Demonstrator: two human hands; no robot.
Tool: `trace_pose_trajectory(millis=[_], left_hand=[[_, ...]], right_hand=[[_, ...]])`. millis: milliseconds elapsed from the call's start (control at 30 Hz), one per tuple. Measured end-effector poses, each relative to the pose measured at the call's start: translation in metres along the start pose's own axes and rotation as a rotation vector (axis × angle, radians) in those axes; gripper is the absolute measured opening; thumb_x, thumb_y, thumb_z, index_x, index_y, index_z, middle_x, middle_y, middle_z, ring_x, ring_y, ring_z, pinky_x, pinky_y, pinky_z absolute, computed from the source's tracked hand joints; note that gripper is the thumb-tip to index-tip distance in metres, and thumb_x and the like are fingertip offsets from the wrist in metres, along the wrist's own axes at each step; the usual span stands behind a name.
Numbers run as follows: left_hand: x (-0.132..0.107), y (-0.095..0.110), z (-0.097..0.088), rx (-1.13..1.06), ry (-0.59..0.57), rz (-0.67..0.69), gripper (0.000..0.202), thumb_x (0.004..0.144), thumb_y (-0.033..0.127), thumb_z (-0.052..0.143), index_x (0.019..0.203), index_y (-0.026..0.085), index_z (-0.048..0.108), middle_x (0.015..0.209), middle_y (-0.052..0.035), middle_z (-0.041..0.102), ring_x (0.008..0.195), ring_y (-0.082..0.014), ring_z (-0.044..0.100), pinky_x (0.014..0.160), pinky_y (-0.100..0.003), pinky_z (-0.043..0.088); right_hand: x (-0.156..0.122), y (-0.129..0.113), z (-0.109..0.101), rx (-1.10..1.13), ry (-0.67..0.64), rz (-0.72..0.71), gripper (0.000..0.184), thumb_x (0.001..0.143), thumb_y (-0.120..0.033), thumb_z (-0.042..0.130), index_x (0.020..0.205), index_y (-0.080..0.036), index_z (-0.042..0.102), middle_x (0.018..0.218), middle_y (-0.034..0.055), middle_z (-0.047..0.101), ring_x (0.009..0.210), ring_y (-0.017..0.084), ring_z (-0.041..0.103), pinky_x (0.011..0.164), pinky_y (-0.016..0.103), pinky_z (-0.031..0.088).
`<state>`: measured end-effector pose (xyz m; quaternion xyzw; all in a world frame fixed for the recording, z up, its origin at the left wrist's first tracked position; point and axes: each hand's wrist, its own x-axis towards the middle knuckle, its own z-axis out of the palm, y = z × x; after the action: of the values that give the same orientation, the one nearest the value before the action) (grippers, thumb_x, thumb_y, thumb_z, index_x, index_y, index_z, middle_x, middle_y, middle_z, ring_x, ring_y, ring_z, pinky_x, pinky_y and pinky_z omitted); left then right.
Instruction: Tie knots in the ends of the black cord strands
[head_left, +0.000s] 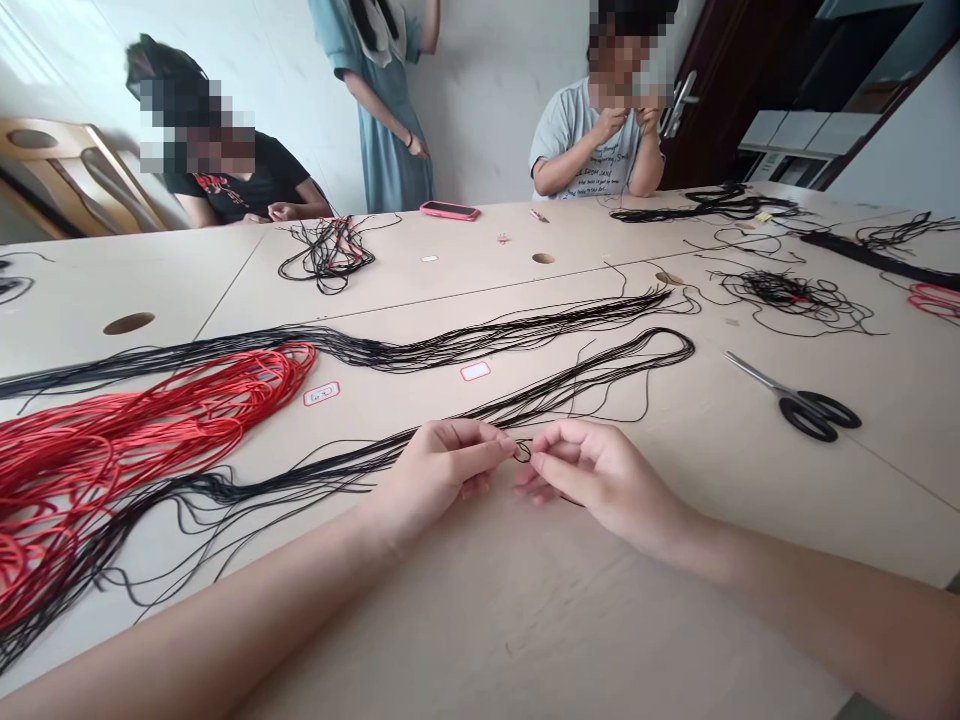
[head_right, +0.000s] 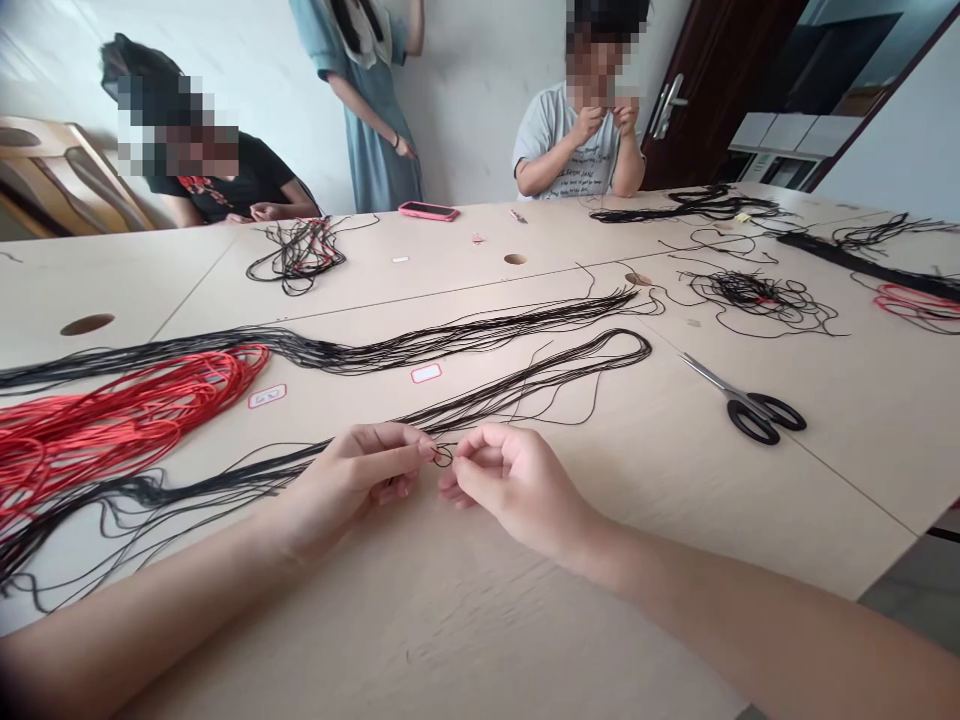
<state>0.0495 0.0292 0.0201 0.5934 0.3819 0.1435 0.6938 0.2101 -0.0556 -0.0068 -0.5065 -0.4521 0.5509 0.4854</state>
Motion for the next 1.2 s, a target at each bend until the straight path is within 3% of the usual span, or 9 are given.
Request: trace_pose_trajectory(millis=[200, 533, 700, 800, 900, 1033, 1100, 1200], left_hand=[[0.0, -0.007, 0.001, 0.097, -0.026, 0.035, 0.027, 0.076, 0.041, 0.061, 0.078, 0.014, 0.063, 0.068, -0.0014, 0.058, 0.057, -0.0086, 0.041, 0.052, -0.022, 0.029], [0.001, -0.008, 0.0, 0.154, -0.02, 0.038, 0.025, 0.078, 0.039, 0.058, 0.077, 0.014, 0.062, 0.067, -0.0011, 0.058, 0.057, -0.0079, 0.042, 0.052, -0.021, 0.031], [-0.001, -0.005, 0.002, 0.177, -0.019, 0.058, 0.025, 0.077, 0.038, 0.059, 0.074, 0.014, 0.062, 0.065, -0.0007, 0.058, 0.056, -0.0077, 0.043, 0.05, -0.02, 0.031], [0.0, -0.007, 0.002, 0.185, 0.006, 0.071, 0.028, 0.077, 0.041, 0.058, 0.076, 0.014, 0.062, 0.068, -0.0018, 0.059, 0.057, -0.0084, 0.045, 0.051, -0.02, 0.032], [0.001, -0.01, 0.001, 0.197, 0.023, 0.074, 0.032, 0.076, 0.046, 0.058, 0.077, 0.015, 0.061, 0.069, -0.0015, 0.057, 0.058, -0.0088, 0.045, 0.051, -0.021, 0.032], [0.002, -0.014, -0.001, 0.205, 0.038, 0.072, 0.034, 0.075, 0.051, 0.058, 0.079, 0.017, 0.06, 0.069, 0.0001, 0.055, 0.057, -0.0087, 0.045, 0.051, -0.022, 0.032], [0.003, -0.015, -0.002, 0.214, 0.052, 0.075, 0.035, 0.076, 0.052, 0.057, 0.08, 0.017, 0.06, 0.065, 0.0011, 0.053, 0.054, -0.0081, 0.043, 0.05, -0.022, 0.032], [0.003, -0.015, -0.002, 0.215, 0.075, 0.074, 0.035, 0.077, 0.052, 0.054, 0.08, 0.017, 0.058, 0.058, 0.0024, 0.051, 0.049, -0.0072, 0.04, 0.048, -0.022, 0.03]], right_hand=[[0.0, 0.001, 0.0, 0.029, -0.052, -0.01, 0.013, 0.084, -0.025, 0.056, 0.09, -0.013, 0.059, 0.09, 0.0086, 0.066, 0.087, 0.018, 0.064, 0.081, 0.035, 0.053], [-0.002, 0.003, 0.002, -0.053, -0.035, 0.014, 0.028, 0.068, -0.019, 0.074, 0.091, -0.018, 0.06, 0.088, 0.0029, 0.069, 0.082, 0.013, 0.065, 0.074, 0.023, 0.055], [0.001, 0.003, 0.004, -0.064, -0.009, -0.059, 0.018, 0.079, -0.029, 0.064, 0.09, -0.016, 0.063, 0.085, 0.0039, 0.068, 0.079, 0.014, 0.065, 0.075, 0.026, 0.055], [0.002, 0.005, 0.004, -0.108, 0.015, -0.092, 0.029, 0.087, -0.039, 0.05, 0.088, -0.014, 0.064, 0.081, 0.0062, 0.067, 0.076, 0.015, 0.065, 0.071, 0.029, 0.056], [0.001, 0.007, 0.001, -0.26, 0.059, -0.119, 0.036, 0.089, -0.044, 0.044, 0.083, -0.013, 0.062, 0.074, 0.006, 0.065, 0.064, 0.013, 0.063, 0.058, 0.026, 0.054], [-0.004, -0.005, -0.008, -0.538, 0.148, -0.186, 0.037, 0.09, -0.044, 0.043, 0.071, -0.015, 0.056, 0.06, 0.001, 0.057, 0.048, 0.008, 0.051, 0.045, 0.02, 0.042], [-0.012, -0.021, -0.013, -0.547, 0.076, -0.147, 0.036, 0.089, -0.043, 0.044, 0.07, -0.016, 0.055, 0.056, -0.0008, 0.053, 0.045, 0.007, 0.046, 0.043, 0.019, 0.037], [-0.03, -0.05, -0.017, -0.411, -0.357, 0.026, 0.033, 0.09, -0.039, 0.044, 0.069, -0.016, 0.056, 0.054, -0.0009, 0.052, 0.045, 0.007, 0.047, 0.041, 0.018, 0.035]])
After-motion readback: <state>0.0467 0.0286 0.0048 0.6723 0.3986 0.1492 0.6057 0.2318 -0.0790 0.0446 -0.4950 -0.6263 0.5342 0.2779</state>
